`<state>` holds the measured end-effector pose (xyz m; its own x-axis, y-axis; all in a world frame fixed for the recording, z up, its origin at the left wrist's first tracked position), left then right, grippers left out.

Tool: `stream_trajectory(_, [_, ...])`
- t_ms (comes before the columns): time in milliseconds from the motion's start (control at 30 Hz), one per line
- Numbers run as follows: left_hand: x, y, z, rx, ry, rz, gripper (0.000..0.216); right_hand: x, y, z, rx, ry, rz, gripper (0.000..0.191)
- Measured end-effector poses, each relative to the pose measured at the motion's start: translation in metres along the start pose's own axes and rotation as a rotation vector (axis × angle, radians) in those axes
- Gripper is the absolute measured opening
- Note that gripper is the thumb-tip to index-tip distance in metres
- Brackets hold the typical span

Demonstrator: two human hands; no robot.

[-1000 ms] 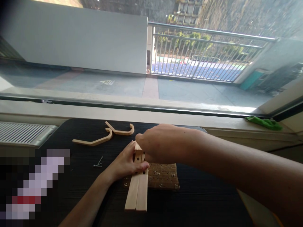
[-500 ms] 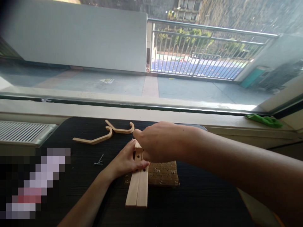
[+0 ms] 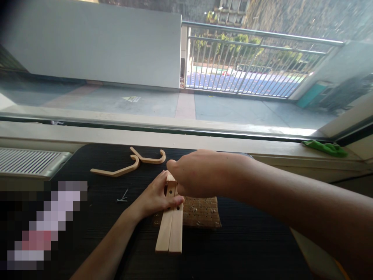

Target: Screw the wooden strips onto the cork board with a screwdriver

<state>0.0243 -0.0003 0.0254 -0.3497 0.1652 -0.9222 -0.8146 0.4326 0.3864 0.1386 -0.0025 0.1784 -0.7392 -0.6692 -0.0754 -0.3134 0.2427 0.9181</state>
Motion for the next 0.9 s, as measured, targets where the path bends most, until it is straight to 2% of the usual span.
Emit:
stream_trajectory(200, [-0.002,0.001,0.0,-0.011,-0.019,-0.021,0.059,0.0,-0.004,0.009,0.098,0.043,-0.047,0.021])
stream_trajectory(400, [-0.001,0.001,0.001,-0.022,-0.005,-0.013,0.055,0.007,-0.002,0.009,0.053,0.108,-0.102,0.035])
stream_trajectory(767, [0.002,0.001,-0.001,-0.035,0.026,-0.027,0.059,0.009,-0.003,0.009,0.088,0.107,-0.029,0.02])
stream_trajectory(900, [0.004,0.001,0.0,-0.033,0.026,-0.013,0.058,0.01,-0.002,0.008,0.093,0.109,-0.033,0.02])
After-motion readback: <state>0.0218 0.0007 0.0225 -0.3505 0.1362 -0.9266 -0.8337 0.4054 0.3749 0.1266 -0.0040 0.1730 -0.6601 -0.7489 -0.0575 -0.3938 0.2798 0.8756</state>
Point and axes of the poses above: each hand's wrist, its own z-axis towards the middle knuckle, its own y-axis out of the back of the hand, x = y × z, the point moved 5 cm from there along z, towards the middle knuckle, and after that the axes turned 11 degrees about -z, right-handed, at the moved point
